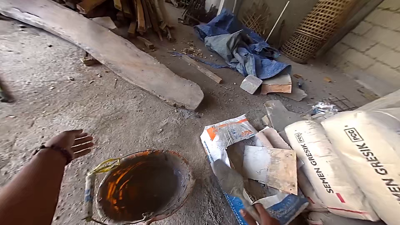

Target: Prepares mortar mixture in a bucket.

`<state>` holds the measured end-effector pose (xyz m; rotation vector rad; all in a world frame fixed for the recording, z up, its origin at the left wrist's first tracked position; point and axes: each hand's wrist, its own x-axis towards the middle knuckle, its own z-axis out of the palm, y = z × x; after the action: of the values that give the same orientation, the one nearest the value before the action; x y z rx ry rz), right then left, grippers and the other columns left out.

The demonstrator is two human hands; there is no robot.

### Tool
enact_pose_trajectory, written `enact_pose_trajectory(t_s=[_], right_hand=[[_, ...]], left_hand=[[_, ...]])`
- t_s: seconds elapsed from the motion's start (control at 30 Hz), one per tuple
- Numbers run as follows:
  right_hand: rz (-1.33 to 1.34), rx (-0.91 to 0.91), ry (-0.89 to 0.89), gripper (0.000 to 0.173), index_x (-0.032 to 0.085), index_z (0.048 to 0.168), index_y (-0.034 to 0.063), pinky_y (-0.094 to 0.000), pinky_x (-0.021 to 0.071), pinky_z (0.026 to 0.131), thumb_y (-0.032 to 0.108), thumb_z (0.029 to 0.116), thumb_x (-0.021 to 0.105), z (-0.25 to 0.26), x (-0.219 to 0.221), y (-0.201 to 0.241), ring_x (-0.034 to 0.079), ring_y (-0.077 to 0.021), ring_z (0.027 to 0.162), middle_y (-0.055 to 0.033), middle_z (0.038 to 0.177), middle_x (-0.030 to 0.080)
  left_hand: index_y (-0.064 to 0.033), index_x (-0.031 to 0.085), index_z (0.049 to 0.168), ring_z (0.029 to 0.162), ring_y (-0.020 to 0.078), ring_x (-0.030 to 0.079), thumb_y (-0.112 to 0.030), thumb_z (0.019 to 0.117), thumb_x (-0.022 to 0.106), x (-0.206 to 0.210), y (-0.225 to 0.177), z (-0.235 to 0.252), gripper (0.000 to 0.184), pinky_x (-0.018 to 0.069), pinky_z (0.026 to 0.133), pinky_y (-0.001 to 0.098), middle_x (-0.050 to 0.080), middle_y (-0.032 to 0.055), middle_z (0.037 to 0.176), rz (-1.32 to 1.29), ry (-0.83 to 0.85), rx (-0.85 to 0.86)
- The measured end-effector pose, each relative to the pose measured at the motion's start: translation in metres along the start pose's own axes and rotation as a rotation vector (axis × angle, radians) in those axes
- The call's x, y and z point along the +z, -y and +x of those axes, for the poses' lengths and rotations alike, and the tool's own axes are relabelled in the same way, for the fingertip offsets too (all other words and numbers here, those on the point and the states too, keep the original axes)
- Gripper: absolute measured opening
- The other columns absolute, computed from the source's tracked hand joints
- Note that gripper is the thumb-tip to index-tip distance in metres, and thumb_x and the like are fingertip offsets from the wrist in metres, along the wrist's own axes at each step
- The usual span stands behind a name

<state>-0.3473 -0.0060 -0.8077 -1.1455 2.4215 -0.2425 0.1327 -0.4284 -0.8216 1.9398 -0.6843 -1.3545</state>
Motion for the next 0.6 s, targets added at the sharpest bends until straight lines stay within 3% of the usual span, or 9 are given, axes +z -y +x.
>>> enact_pose_trajectory(t_s=[0.1,0.23,0.4,0.6], right_hand=[[-0.044,0.034,-0.185,0.070,0.063,0.123,-0.0042,-0.0630,0.0563,0.073,0.061,0.1008,0.051,0.020,-0.039,-0.009,0.072,-0.0409,0.081,-0.0231,0.085,0.071],[-0.251,0.228,-0.024,0.066,0.058,0.134,0.0006,-0.0601,0.0540,0.092,0.057,0.1076,0.035,0.087,-0.044,-0.012,0.069,-0.0409,0.109,-0.0240,0.112,0.071],[-0.453,0.265,-0.026,0.060,0.055,0.139,0.0017,-0.0552,0.0534,0.097,0.050,0.1095,0.034,0.146,-0.017,0.012,0.068,-0.0382,0.116,-0.0224,0.122,0.070],[-0.309,0.204,0.089,0.060,0.062,0.130,0.0021,-0.0561,0.0519,0.100,0.051,0.1089,0.034,0.161,-0.009,-0.001,0.066,-0.0373,0.118,-0.0218,0.121,0.070]], left_hand=[[-0.0054,0.041,0.151,0.123,0.0292,0.057,-0.042,0.1115,0.035,0.013,-0.006,-0.035,0.054,0.0461,0.100,0.0486,0.052,0.0189,0.147,0.012,-0.009,-0.011],[-0.0049,0.048,0.143,0.114,0.0271,0.061,-0.037,0.1103,0.040,0.024,-0.004,-0.022,0.047,0.0481,0.093,0.0478,0.059,0.0179,0.137,-0.030,-0.011,-0.030],[-0.0073,0.050,0.142,0.110,0.0287,0.063,-0.038,0.1097,0.041,0.021,-0.005,-0.004,0.045,0.0495,0.090,0.0498,0.060,0.0172,0.134,-0.015,0.035,-0.019],[-0.0059,0.051,0.142,0.111,0.0296,0.063,-0.040,0.1100,0.041,-0.003,0.003,0.007,0.048,0.0502,0.089,0.0493,0.061,0.0191,0.134,0.013,-0.039,-0.047]])
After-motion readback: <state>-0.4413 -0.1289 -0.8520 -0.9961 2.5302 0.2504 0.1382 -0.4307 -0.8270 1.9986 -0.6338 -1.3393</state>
